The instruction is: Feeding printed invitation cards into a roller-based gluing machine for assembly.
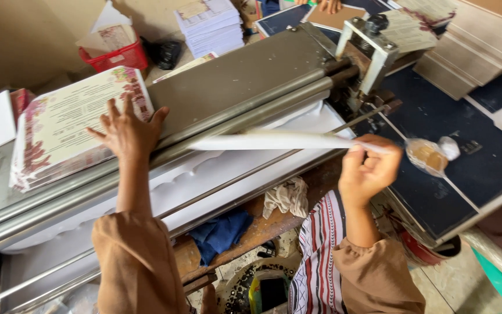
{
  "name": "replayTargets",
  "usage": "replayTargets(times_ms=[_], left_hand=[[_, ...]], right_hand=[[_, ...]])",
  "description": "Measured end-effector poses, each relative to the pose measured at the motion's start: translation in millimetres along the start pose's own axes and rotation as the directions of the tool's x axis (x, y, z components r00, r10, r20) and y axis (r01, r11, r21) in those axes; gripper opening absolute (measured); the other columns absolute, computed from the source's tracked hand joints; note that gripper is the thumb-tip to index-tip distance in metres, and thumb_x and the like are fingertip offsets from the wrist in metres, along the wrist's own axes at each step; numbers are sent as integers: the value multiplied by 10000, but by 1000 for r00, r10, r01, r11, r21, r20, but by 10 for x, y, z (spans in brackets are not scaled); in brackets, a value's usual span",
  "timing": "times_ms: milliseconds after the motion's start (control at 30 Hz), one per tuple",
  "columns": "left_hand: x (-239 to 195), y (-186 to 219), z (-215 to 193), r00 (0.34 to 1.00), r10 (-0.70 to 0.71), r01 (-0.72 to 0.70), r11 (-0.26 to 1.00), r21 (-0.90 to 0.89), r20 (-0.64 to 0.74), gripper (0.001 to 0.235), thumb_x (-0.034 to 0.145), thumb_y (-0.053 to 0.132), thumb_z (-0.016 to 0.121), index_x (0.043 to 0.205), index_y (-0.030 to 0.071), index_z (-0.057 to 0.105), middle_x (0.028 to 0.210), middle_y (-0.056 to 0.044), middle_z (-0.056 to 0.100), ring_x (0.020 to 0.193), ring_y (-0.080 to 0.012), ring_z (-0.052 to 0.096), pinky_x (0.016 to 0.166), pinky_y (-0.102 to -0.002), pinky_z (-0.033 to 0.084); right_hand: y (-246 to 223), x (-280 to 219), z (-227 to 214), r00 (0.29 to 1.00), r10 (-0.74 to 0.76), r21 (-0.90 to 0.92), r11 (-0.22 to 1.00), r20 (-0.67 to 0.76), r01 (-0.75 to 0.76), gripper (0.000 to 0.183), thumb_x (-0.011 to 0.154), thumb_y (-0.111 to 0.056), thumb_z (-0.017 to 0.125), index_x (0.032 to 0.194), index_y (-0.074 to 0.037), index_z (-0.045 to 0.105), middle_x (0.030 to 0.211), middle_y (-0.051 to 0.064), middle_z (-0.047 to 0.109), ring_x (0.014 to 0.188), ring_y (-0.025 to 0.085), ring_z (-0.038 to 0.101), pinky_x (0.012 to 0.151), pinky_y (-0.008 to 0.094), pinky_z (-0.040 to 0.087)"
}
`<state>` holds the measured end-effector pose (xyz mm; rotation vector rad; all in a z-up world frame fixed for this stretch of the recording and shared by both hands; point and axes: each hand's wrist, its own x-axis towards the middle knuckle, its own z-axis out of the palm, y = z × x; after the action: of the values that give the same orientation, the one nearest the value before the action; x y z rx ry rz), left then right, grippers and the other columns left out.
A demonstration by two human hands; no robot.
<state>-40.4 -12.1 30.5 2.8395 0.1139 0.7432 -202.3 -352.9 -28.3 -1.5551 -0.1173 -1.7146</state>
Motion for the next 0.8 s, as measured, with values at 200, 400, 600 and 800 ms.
replayTargets(times_ms=[200, 400, 600, 800], left_hand=[[210, -457, 489, 995, 97, -96, 994, 45, -35, 579, 789, 502, 591, 1235, 135, 628, 1191, -124, 621, 1096, -425, 515, 986, -643, 75], [237, -552, 597, 984, 139, -131, 988, 79, -112, 411, 930, 514, 552, 1002, 142, 712, 931, -120, 692, 898, -397, 601, 978, -603, 194], [289, -597, 689, 979, 126, -96, 979, 181, -160, 338, 1002, 438, 511, 857, 223, 726, 679, -102, 667, 663, -326, 638, 958, -486, 292], [314, -586, 751, 957, 126, -111, 991, 72, -261, 223, 892, 324, 609, 700, 233, 678, 593, -13, 600, 526, -226, 556, 1051, -440, 194]], right_hand=[[959, -107, -1086, 401, 720, 394, 664, -567, -636, 246, 639, 55, 566, 701, -153, 452, 626, 11, 437, 467, 57, 288, 373, 220, 118], [1547, -752, -2085, -17, 626, 376, 447, -780, -812, 296, 557, -39, 613, 842, -75, 542, 796, 103, 642, 601, 242, 651, 415, 350, 493], [1882, -1042, -2469, 525, 171, -387, 497, -834, -777, 558, 792, -166, 817, 1214, -82, 463, 1203, 198, 376, 1115, 391, 493, 874, 497, 475], [825, -279, -1479, 785, 341, -367, 740, -518, -564, 329, 904, -99, 632, 1175, -116, 448, 1198, 131, 403, 1019, 291, 413, 883, 421, 352]])
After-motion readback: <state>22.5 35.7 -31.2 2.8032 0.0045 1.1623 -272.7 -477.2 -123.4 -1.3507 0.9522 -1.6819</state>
